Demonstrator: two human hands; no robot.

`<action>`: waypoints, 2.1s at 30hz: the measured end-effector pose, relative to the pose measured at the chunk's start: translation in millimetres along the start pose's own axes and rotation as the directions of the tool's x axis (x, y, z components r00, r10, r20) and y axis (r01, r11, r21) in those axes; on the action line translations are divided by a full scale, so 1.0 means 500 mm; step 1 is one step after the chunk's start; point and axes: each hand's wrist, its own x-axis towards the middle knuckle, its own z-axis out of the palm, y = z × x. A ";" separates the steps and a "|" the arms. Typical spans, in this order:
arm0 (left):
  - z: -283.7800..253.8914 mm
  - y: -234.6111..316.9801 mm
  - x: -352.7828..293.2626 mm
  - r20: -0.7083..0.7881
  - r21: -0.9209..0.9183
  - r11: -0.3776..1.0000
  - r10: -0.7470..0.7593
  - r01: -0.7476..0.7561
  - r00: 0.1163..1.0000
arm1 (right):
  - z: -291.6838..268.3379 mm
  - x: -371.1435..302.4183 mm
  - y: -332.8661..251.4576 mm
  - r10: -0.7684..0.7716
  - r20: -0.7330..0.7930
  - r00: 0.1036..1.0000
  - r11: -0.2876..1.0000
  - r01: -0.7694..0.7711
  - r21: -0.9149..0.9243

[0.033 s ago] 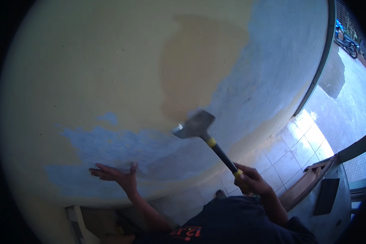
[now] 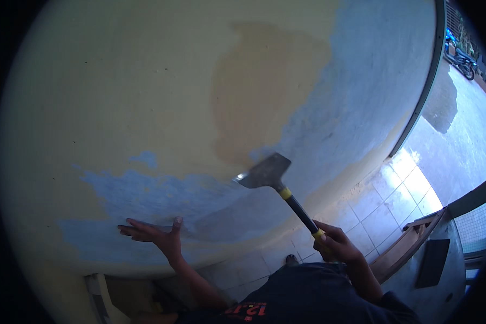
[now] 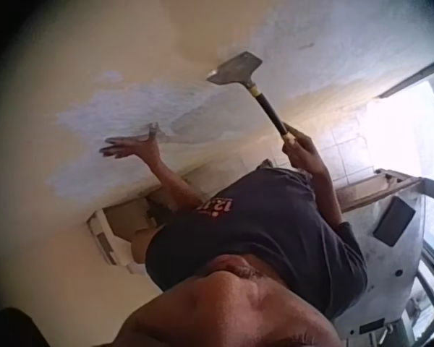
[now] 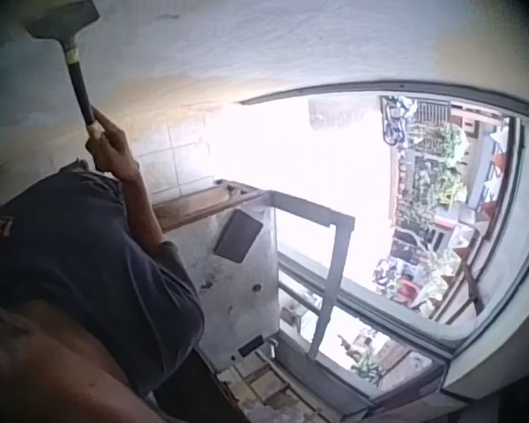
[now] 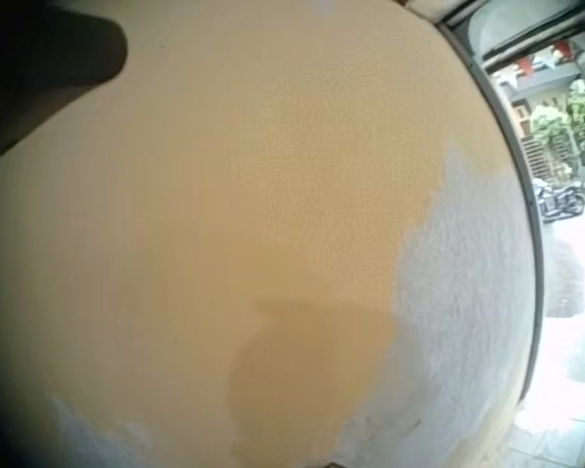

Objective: The person scrapes old paint off a wall using a wide putty knife.

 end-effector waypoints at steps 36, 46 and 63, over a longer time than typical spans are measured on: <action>0.008 0.010 0.004 -0.034 -0.033 0.999 0.018 -0.019 0.999 | 0.087 0.082 -0.007 0.052 0.138 0.989 0.997 -0.044 -0.060; 0.011 0.009 0.000 -0.010 -0.073 0.997 0.033 -0.034 0.999 | 0.087 0.054 0.048 0.037 0.049 0.998 0.999 -0.039 0.037; 0.005 -0.004 0.000 -0.033 -0.013 0.996 0.083 -0.083 0.996 | 0.078 0.024 0.098 0.042 0.035 0.999 0.999 -0.043 0.021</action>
